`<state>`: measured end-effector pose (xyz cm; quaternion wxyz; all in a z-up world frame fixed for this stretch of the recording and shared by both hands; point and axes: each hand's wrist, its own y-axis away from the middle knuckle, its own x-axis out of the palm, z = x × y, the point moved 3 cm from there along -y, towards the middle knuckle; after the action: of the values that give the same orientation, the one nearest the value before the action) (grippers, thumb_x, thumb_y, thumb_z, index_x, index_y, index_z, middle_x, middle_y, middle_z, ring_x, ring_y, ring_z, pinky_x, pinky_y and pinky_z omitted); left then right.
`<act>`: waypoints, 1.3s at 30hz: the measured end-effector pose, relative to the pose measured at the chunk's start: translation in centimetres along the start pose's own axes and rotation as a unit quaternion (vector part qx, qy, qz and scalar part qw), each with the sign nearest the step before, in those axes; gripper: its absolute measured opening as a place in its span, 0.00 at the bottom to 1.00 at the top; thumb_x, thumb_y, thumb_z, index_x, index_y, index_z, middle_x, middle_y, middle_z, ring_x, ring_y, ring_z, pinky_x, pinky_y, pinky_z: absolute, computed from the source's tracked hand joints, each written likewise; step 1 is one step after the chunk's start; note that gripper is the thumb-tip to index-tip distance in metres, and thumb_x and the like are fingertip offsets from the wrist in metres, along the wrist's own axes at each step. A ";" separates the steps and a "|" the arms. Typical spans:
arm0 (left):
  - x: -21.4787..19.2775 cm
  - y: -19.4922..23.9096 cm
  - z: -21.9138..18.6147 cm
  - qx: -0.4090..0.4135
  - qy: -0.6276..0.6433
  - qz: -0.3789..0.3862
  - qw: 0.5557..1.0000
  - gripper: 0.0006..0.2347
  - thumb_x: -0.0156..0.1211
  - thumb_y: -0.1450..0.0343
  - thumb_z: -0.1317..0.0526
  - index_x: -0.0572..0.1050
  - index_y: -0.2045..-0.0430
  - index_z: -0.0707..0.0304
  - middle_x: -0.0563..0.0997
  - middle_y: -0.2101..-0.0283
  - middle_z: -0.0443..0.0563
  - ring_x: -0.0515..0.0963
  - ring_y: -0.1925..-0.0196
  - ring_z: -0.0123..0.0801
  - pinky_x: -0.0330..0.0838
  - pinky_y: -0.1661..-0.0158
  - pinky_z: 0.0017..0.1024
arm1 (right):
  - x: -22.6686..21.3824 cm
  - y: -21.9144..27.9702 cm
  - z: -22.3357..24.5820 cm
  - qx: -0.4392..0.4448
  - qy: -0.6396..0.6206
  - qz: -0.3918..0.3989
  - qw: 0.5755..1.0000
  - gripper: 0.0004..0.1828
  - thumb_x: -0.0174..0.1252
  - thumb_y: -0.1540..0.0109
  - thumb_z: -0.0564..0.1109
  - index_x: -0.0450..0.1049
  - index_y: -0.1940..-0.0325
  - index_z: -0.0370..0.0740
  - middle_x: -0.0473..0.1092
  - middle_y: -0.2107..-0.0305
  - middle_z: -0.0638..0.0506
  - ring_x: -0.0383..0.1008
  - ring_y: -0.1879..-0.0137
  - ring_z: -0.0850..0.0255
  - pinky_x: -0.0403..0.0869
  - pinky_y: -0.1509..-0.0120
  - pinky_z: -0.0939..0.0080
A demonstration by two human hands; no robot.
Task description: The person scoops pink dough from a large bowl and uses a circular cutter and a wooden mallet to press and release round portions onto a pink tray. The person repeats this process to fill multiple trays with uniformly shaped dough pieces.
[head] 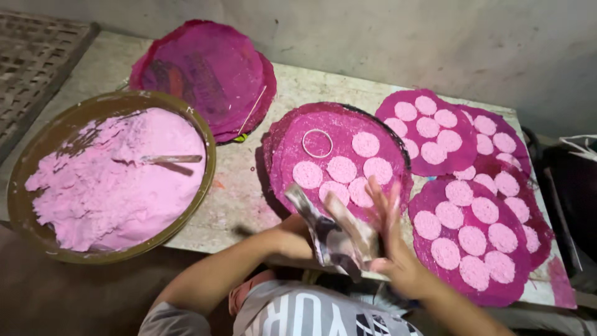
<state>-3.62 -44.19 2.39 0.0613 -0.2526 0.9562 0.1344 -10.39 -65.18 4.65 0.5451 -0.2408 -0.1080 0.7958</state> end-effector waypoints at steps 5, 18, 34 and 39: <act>-4.1 -3.3 1.8 0.057 -0.149 -0.051 0.986 0.20 0.72 0.37 0.52 0.82 0.54 0.61 0.85 0.58 0.53 0.85 0.56 0.39 0.78 0.52 0.32 | -3.5 4.9 -7.0 0.274 -0.264 0.204 0.902 0.60 0.66 0.42 0.70 0.50 0.21 0.32 0.62 0.39 0.40 0.64 0.33 0.53 0.64 0.30 0.52; -21.7 -14.7 25.2 -0.057 0.375 -0.351 0.856 0.21 0.54 0.28 0.66 0.68 0.37 0.64 0.78 0.41 0.59 0.78 0.43 0.46 0.71 0.42 0.44 | -3.5 13.3 -15.6 0.369 -0.232 -0.222 0.872 0.58 0.64 0.49 0.57 0.46 0.20 0.39 0.66 0.66 0.43 0.63 0.78 0.66 0.64 0.82 0.68; -6.8 -3.4 14.9 -0.019 -0.357 -0.486 0.798 0.30 0.64 0.37 0.64 0.70 0.36 0.61 0.53 0.30 0.65 0.49 0.28 0.62 0.35 0.36 0.75 | -0.7 6.8 -12.0 0.253 -0.313 -0.184 0.897 0.56 0.63 0.45 0.57 0.43 0.21 0.34 0.59 0.35 0.34 0.64 0.31 0.41 0.63 0.26 0.39; -8.0 -6.7 12.1 -0.019 -0.391 -0.307 0.868 0.18 0.65 0.35 0.60 0.77 0.50 0.56 0.55 0.29 0.58 0.46 0.26 0.63 0.29 0.35 0.77 | -0.1 5.7 -10.1 0.248 -0.310 -0.182 0.899 0.57 0.64 0.45 0.57 0.45 0.20 0.33 0.60 0.38 0.33 0.65 0.32 0.41 0.63 0.26 0.38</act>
<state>7.26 -42.54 -9.16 0.4632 -0.4610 0.7259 0.2145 -9.98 -68.42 -6.49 0.6618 0.1850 -0.1124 0.7178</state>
